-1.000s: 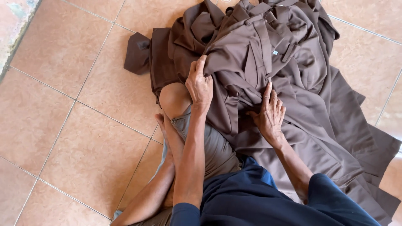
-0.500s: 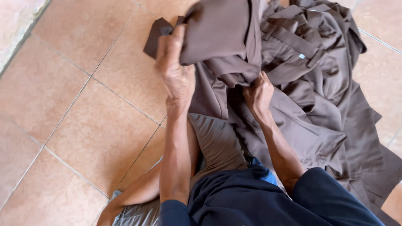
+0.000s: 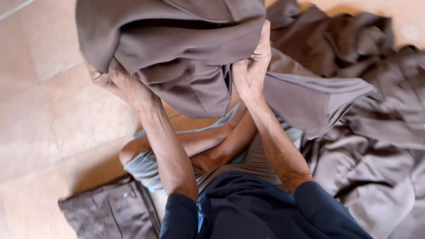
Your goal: Folding brown pants and stacking them while sitting on the floor.
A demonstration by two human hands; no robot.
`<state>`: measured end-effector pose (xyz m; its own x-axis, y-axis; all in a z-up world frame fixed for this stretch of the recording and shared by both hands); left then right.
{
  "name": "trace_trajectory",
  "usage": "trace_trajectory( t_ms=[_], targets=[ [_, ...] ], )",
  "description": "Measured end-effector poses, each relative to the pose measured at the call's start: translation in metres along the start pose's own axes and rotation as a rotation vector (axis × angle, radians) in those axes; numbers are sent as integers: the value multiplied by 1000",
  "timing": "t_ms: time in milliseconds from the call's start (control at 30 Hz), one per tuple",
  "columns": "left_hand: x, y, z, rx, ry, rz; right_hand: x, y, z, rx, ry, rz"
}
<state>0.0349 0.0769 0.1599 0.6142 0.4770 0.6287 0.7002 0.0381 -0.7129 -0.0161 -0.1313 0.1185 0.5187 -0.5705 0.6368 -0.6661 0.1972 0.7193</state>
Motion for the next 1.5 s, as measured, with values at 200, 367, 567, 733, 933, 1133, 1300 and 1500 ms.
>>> trace_trajectory(
  t_ms=[200, 367, 567, 733, 933, 1133, 1300, 1500],
  targets=[
    [-41, 138, 149, 384, -58, 265, -63, -42, -97, -25, 244, -29],
    [-134, 243, 215, 664, -40, 691, -147, -161, -82, -726, 1161, -124],
    [-157, 224, 207, 667, -138, 1027, -138, -205, 24, -1331, 1071, -748],
    [-202, 302, 197, 886, 75, 1073, -197, -261, 18, -1415, 1049, -383],
    [-157, 274, 138, 522, 204, 1017, -240, -254, -34, -656, 607, -382],
    [-40, 175, 155, 73, 312, 963, -177, -44, -56, -513, 489, -84],
    [-2, 217, 195, 363, 594, 882, -197, -32, -37, -393, 733, 0],
    [-96, 198, 204, 946, 136, 328, -231, -108, 1, -559, 977, -187]
  ],
)
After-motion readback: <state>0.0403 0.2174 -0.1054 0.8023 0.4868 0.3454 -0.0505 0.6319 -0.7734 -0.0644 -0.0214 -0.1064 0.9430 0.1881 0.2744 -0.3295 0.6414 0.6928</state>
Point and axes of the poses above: each hand's wrist, its own x-axis towards the middle knuckle, its own z-axis out of the back of the hand, y = z × x, the point moved 2 cm from there along x, towards the middle knuckle, and after that the axes turned 8 degrees about -y, right-handed, at the moved point
